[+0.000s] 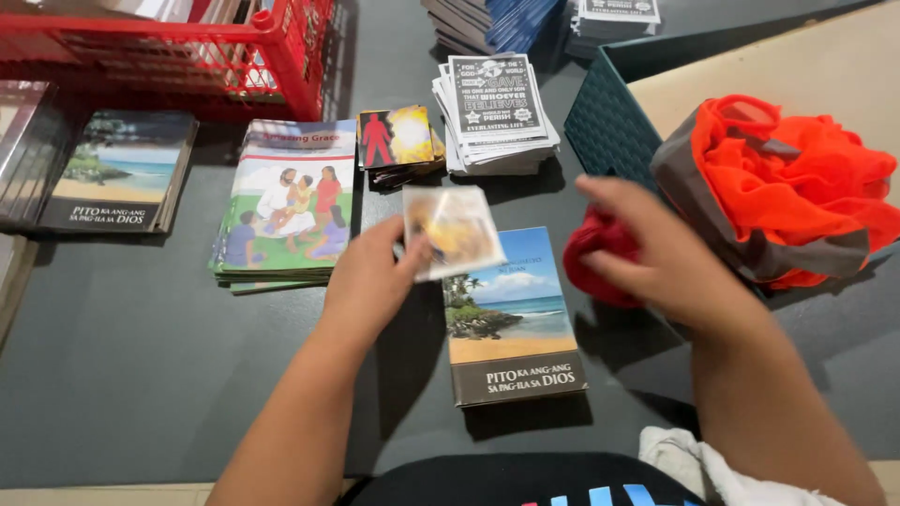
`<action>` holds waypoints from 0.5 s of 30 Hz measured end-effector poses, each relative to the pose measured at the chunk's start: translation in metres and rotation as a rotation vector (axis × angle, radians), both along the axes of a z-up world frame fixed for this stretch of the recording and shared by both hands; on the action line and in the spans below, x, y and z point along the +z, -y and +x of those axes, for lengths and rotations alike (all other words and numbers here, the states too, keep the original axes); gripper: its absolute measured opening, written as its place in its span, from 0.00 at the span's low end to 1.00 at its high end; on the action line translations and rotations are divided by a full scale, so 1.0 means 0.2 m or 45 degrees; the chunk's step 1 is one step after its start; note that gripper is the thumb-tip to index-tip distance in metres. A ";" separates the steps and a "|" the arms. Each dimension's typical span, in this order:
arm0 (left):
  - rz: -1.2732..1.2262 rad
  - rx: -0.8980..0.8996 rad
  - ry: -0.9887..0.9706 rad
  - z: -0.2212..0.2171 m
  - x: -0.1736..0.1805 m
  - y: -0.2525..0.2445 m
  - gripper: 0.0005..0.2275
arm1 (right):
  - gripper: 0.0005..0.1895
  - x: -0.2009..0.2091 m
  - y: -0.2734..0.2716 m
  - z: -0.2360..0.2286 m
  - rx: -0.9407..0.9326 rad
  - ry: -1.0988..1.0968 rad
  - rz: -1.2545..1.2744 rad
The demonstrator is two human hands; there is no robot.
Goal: Organizing and wiping religious pamphlets and booklets on a table.
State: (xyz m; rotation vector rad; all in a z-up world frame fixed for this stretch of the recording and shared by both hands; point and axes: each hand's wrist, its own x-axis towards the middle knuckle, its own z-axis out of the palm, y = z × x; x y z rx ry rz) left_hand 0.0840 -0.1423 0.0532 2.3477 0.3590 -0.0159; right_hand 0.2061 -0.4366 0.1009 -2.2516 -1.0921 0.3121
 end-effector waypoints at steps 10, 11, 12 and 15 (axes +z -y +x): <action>-1.021 -0.212 0.745 0.00 -0.24 0.06 0.13 | 0.25 0.11 -0.50 -0.23 0.582 0.788 0.469; -1.022 -0.336 0.846 -0.02 -0.22 0.06 0.14 | 0.22 0.10 -0.52 -0.19 0.575 0.861 0.373; -1.021 -0.334 0.852 -0.02 -0.22 0.02 0.14 | 0.22 0.06 -0.50 -0.14 0.581 0.865 0.373; -0.879 -0.455 0.600 0.01 -0.24 -0.07 0.14 | 0.26 -0.04 -0.45 0.03 0.188 0.547 0.550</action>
